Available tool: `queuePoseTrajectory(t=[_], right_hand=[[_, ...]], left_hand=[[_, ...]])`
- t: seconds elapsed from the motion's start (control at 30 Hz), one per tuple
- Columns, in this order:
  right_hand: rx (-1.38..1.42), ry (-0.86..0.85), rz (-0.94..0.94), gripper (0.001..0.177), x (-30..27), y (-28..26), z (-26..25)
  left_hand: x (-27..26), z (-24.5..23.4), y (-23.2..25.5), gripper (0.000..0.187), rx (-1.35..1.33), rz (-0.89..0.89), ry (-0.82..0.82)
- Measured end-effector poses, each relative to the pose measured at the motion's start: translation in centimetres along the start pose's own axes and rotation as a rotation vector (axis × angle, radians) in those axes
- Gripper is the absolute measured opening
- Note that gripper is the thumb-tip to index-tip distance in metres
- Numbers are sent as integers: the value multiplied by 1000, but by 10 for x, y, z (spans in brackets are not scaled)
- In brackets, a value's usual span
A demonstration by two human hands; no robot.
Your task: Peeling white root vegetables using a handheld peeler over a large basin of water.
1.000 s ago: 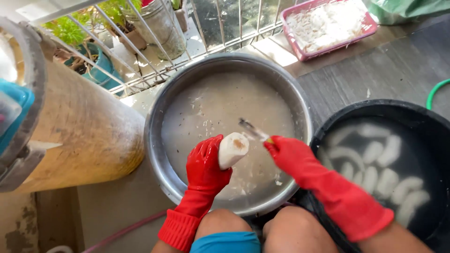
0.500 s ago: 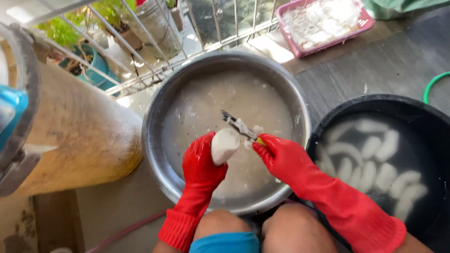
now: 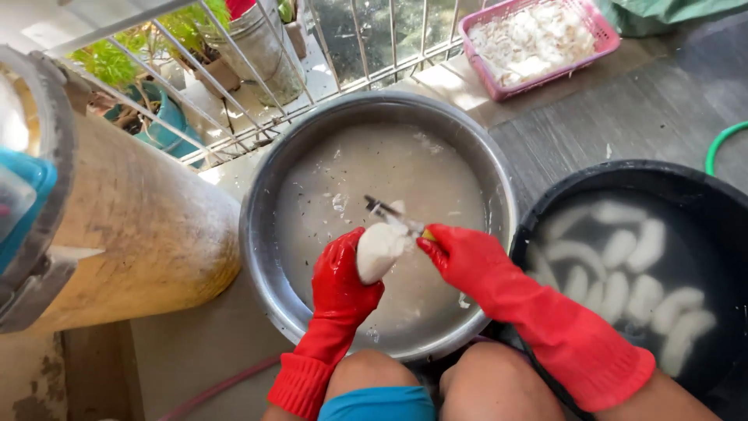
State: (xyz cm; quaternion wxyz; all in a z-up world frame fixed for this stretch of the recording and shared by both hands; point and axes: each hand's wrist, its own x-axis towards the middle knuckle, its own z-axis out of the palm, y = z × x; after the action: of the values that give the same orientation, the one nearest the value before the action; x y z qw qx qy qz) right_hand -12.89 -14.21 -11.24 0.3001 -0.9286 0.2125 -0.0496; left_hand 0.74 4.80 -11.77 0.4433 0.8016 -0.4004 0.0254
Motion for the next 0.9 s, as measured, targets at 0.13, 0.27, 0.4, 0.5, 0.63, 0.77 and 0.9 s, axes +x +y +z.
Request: queuePoseTrajectory(t=[0.13, 0.27, 0.4, 0.5, 0.63, 0.77, 0.9], right_hand=[[11, -35, 76, 39, -8, -17, -14], [-55, -115, 168, 39, -3, 9, -1], [10, -142, 258, 38, -11, 10, -4], [155, -92, 157, 40, -14, 2, -4], [442, -234, 494, 46, -10, 27, 22], [1292, -238, 775, 44, -10, -13, 22], [1516, -314, 916, 44, -7, -68, -20]], left_hand=[[3, 8, -5, 70, -19, 23, -79], [0, -2, -1, 76, -56, -13, -88], [0, 1, 0, 80, -154, -153, -121], [3, -4, 7, 84, -239, -219, -151], [13, -8, 11, 96, -593, -430, -196], [42, -9, 39, 92, -1179, -808, -223], [56, -14, 47, 91, -1296, -948, -171]])
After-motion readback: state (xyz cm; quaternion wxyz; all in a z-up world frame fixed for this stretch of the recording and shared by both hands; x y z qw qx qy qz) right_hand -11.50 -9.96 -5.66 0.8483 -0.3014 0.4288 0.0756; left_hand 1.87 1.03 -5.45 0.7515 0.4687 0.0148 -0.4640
